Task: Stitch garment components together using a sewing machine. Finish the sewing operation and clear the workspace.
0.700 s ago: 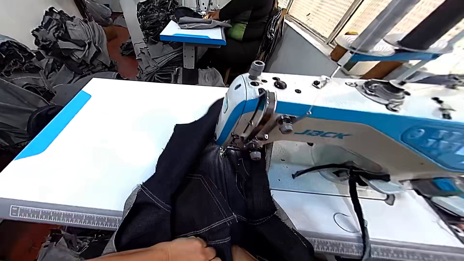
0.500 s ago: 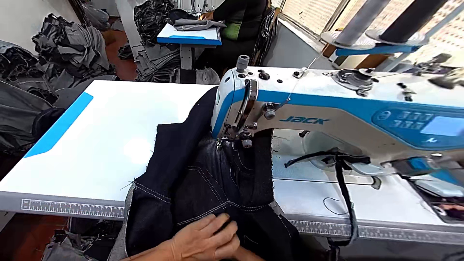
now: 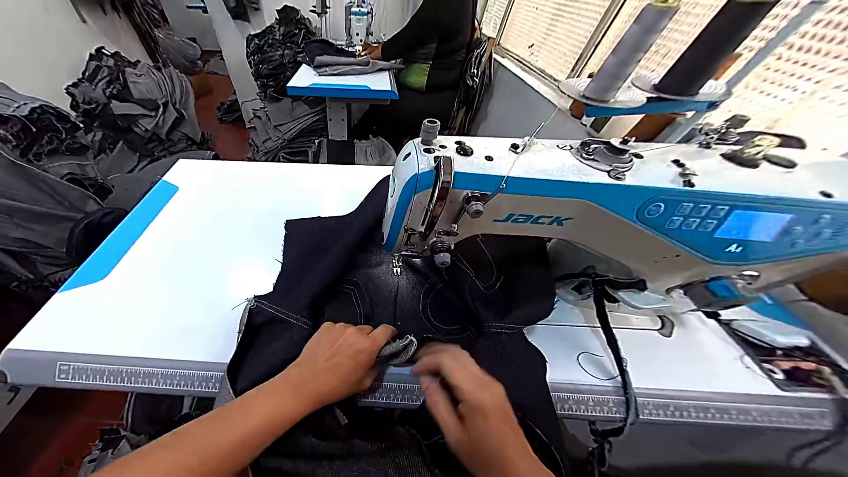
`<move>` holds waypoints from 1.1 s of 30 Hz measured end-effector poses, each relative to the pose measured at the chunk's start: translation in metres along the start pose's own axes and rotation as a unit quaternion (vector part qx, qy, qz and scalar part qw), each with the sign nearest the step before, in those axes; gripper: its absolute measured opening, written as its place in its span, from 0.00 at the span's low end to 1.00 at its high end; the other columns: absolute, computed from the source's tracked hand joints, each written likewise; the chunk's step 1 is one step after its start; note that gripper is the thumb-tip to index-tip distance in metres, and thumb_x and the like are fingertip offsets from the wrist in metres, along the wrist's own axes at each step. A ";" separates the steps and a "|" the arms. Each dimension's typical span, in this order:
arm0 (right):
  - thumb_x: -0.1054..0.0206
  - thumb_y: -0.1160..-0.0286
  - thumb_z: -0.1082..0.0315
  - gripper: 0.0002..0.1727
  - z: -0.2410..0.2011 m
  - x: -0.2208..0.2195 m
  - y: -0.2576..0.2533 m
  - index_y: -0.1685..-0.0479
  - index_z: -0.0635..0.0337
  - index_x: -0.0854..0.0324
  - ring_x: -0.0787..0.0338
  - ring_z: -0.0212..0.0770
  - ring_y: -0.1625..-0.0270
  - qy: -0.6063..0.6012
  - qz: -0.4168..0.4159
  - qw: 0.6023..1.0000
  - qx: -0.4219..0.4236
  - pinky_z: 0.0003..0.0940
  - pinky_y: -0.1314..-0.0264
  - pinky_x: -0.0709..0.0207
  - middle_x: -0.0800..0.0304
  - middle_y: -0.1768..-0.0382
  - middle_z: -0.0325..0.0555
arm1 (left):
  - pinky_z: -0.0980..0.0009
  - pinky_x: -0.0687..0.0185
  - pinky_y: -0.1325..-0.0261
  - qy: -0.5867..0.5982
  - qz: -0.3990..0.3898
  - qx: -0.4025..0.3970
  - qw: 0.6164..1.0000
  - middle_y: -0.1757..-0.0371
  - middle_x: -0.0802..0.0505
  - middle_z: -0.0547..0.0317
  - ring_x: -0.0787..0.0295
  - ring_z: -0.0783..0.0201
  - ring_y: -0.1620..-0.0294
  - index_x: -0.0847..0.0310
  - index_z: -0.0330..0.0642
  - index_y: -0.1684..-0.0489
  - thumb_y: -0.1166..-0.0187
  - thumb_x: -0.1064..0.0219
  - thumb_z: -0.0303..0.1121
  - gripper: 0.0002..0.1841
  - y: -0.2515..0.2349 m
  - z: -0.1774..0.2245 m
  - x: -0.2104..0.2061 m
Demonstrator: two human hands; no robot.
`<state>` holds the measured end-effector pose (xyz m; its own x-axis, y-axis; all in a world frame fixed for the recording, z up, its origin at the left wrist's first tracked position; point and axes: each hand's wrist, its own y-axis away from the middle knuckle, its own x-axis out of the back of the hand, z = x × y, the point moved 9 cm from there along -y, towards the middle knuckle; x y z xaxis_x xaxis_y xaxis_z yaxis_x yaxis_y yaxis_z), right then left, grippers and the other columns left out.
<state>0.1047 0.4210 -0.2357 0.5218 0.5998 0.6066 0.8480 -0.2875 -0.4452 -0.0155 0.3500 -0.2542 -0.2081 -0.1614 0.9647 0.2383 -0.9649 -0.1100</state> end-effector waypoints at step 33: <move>0.44 0.27 0.80 0.18 0.017 -0.018 -0.021 0.53 0.58 0.09 0.02 0.43 0.44 0.341 -0.083 0.918 0.183 0.36 0.43 0.10 0.01 0.50 0.45 | 0.65 0.20 0.82 -0.098 0.156 -0.052 0.982 0.78 0.10 0.56 0.11 0.57 0.81 0.06 0.40 0.50 0.27 0.39 0.25 0.15 0.003 0.028 -0.015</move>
<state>0.0754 0.4293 -0.2487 0.4312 -0.0296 0.9017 0.8980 0.1112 -0.4258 0.0147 0.3554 -0.2628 0.0491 -0.4190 0.9066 0.1619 -0.8924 -0.4212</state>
